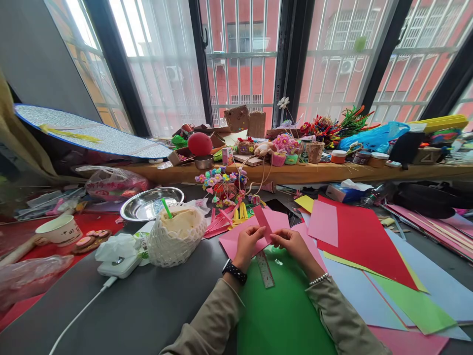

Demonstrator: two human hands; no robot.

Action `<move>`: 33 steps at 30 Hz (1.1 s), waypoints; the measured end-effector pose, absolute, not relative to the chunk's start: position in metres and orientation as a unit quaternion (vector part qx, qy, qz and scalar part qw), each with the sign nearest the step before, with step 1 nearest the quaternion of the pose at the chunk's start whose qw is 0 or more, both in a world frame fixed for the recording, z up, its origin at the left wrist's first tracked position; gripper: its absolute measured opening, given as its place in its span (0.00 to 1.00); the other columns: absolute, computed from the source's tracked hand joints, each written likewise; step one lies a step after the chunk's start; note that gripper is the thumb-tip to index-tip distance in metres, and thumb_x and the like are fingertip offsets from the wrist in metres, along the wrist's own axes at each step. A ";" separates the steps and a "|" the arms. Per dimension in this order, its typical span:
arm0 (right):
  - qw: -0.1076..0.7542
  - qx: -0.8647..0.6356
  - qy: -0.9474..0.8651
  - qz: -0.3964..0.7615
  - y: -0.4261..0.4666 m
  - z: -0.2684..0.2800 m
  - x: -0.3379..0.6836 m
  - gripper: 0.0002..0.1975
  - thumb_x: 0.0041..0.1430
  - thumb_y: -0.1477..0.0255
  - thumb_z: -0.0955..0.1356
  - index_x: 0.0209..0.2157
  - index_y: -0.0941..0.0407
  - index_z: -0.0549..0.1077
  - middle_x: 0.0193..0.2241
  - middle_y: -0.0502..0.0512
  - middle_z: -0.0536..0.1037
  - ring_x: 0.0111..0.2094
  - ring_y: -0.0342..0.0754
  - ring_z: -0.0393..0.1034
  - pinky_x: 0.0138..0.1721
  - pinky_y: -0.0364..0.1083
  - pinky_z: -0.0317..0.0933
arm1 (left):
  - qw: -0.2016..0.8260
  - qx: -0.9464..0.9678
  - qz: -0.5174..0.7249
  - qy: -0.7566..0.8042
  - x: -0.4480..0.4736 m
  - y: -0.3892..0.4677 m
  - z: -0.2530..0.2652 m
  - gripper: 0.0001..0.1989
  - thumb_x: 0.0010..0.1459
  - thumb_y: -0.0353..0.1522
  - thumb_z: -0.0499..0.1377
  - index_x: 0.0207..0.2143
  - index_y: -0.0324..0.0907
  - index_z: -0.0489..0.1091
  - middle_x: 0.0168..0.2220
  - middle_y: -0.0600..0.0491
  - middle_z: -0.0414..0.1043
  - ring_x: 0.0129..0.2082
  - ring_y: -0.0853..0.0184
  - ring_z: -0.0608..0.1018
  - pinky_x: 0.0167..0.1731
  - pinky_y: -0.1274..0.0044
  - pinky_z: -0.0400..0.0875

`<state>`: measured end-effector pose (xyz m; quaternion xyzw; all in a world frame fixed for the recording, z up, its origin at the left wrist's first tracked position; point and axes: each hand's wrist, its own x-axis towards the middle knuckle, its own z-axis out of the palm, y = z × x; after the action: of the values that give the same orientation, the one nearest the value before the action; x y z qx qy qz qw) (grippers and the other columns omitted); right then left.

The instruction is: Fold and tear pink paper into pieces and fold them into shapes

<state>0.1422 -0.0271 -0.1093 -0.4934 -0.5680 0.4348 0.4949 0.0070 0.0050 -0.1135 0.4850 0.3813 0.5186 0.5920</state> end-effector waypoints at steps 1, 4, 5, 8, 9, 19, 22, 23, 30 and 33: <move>0.495 -0.490 -0.569 0.438 -0.028 -0.109 0.142 0.11 0.42 0.64 0.67 0.22 0.59 0.71 0.19 0.50 0.72 0.21 0.41 0.64 0.24 0.41 0.56 | 0.588 0.482 0.525 0.383 0.007 0.005 -0.114 0.11 0.37 0.36 0.62 0.17 0.36 0.69 0.19 0.55 0.67 0.23 0.72 0.68 0.28 0.80 0.61; 0.493 -0.480 -0.572 0.446 -0.028 -0.108 0.141 0.11 0.43 0.64 0.67 0.22 0.59 0.71 0.18 0.49 0.71 0.21 0.41 0.63 0.24 0.41 0.56 | 0.581 0.473 0.538 0.387 0.006 0.006 -0.114 0.11 0.37 0.36 0.62 0.19 0.36 0.69 0.20 0.56 0.67 0.24 0.72 0.68 0.29 0.80 0.62; 0.493 -0.478 -0.572 0.449 -0.028 -0.107 0.141 0.12 0.43 0.64 0.67 0.22 0.59 0.71 0.17 0.49 0.70 0.20 0.41 0.62 0.24 0.41 0.55 | 0.582 0.471 0.539 0.387 0.006 0.006 -0.113 0.11 0.37 0.36 0.62 0.19 0.36 0.69 0.21 0.56 0.67 0.24 0.72 0.68 0.30 0.80 0.62; 0.507 -0.475 -0.563 0.448 -0.027 -0.107 0.142 0.14 0.44 0.61 0.66 0.20 0.59 0.69 0.15 0.49 0.68 0.18 0.40 0.60 0.21 0.40 0.54 | 0.601 0.469 0.524 0.380 0.007 0.003 -0.112 0.12 0.37 0.38 0.62 0.20 0.37 0.68 0.20 0.56 0.67 0.23 0.72 0.70 0.30 0.79 0.64; 0.518 -0.476 -0.555 0.443 -0.027 -0.107 0.142 0.15 0.45 0.60 0.65 0.20 0.59 0.68 0.16 0.49 0.68 0.18 0.40 0.60 0.21 0.40 0.53 | 0.612 0.471 0.511 0.377 0.008 0.002 -0.111 0.13 0.37 0.38 0.62 0.21 0.36 0.68 0.20 0.56 0.67 0.23 0.72 0.70 0.29 0.78 0.65; 0.569 -0.490 -0.501 0.429 -0.025 -0.114 0.146 0.14 0.41 0.60 0.67 0.21 0.58 0.66 0.14 0.45 0.65 0.12 0.36 0.50 0.14 0.39 0.43 | 0.644 0.522 0.427 0.362 0.011 -0.007 -0.104 0.15 0.33 0.38 0.64 0.18 0.33 0.69 0.15 0.55 0.66 0.16 0.75 0.68 0.18 0.82 0.62; 0.579 -0.491 -0.487 0.433 -0.024 -0.114 0.146 0.14 0.43 0.60 0.67 0.20 0.57 0.64 0.16 0.47 0.69 0.12 0.35 0.51 0.14 0.39 0.43 | 0.651 0.518 0.427 0.355 0.011 -0.006 -0.105 0.16 0.35 0.39 0.63 0.19 0.33 0.69 0.17 0.53 0.68 0.18 0.72 0.70 0.22 0.80 0.66; 0.579 -0.491 -0.484 0.435 -0.024 -0.114 0.146 0.14 0.43 0.61 0.67 0.20 0.57 0.64 0.17 0.47 0.69 0.12 0.35 0.51 0.14 0.39 0.43 | 0.650 0.514 0.432 0.355 0.010 -0.005 -0.105 0.16 0.35 0.39 0.63 0.20 0.33 0.68 0.18 0.53 0.68 0.18 0.71 0.71 0.22 0.79 0.66; 0.559 -0.505 -0.489 0.439 -0.024 -0.112 0.146 0.16 0.40 0.61 0.68 0.15 0.61 0.69 0.06 0.43 0.56 0.10 0.35 0.46 0.14 0.40 0.40 | 0.650 0.477 0.475 0.353 0.009 -0.002 -0.106 0.14 0.38 0.38 0.63 0.19 0.35 0.65 0.18 0.56 0.67 0.19 0.75 0.70 0.24 0.82 0.65; 0.556 -0.513 -0.489 0.434 -0.024 -0.113 0.145 0.16 0.40 0.61 0.68 0.14 0.61 0.69 0.06 0.42 0.56 0.10 0.35 0.47 0.14 0.40 0.40 | 0.671 0.471 0.454 0.349 0.011 -0.002 -0.107 0.15 0.36 0.37 0.63 0.21 0.34 0.67 0.18 0.55 0.68 0.18 0.75 0.69 0.21 0.82 0.63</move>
<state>0.1450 -0.0239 -0.1131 -0.5128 -0.4891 0.4344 0.5560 0.0106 -0.0025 -0.1069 0.4710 0.3495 0.4541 0.6707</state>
